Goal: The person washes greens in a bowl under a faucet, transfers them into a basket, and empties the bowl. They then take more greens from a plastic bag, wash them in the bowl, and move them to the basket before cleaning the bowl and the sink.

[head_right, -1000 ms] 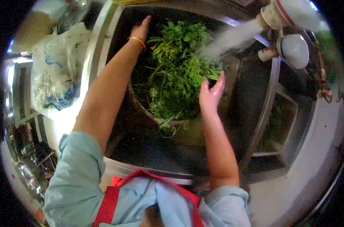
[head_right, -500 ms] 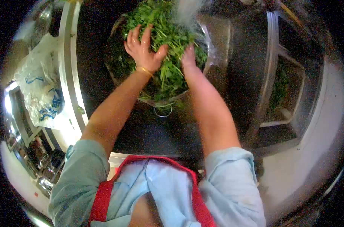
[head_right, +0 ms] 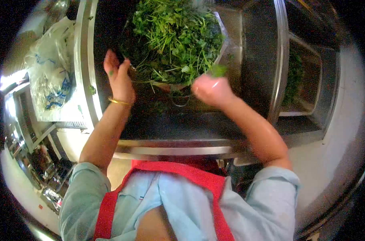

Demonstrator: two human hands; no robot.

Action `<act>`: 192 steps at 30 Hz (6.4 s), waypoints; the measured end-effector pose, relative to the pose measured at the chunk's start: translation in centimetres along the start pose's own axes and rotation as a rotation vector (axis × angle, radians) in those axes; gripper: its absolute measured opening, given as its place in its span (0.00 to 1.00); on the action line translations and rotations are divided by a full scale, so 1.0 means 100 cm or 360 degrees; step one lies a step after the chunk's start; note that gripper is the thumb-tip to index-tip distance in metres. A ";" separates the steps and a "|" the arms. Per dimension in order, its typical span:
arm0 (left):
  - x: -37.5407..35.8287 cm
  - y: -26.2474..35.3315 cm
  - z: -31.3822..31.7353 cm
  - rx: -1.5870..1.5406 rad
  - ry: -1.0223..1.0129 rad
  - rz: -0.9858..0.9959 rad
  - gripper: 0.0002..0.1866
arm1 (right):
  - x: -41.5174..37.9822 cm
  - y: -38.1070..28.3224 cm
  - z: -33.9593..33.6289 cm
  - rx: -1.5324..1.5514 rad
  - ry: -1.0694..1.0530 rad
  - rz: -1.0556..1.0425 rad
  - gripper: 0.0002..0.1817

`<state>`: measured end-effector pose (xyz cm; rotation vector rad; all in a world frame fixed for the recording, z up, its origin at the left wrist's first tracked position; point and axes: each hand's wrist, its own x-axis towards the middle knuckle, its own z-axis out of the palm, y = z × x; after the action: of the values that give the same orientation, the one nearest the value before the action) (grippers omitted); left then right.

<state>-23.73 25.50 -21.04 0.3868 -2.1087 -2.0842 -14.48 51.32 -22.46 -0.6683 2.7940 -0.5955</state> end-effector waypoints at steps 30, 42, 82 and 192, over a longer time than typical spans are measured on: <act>-0.042 -0.024 -0.020 -0.0591 -0.0816 -0.1885 0.23 | -0.031 0.041 0.065 -0.0294 -0.0498 0.0624 0.27; -0.046 0.005 -0.019 -0.0799 -0.0886 -0.1778 0.23 | 0.030 0.046 0.247 -0.0409 -0.0587 0.0457 0.21; -0.039 0.013 -0.032 -0.1112 -0.1080 -0.1734 0.34 | 0.050 0.052 0.230 -0.0002 -0.0634 0.1003 0.18; 0.157 0.014 0.188 0.1928 -0.1836 0.0774 0.41 | 0.142 0.131 -0.089 0.0644 0.0333 0.0810 0.33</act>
<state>-44.18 39.03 -21.24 -1.4007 -3.2862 -0.4541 -34.52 58.31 -21.62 0.1904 2.7248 -1.1128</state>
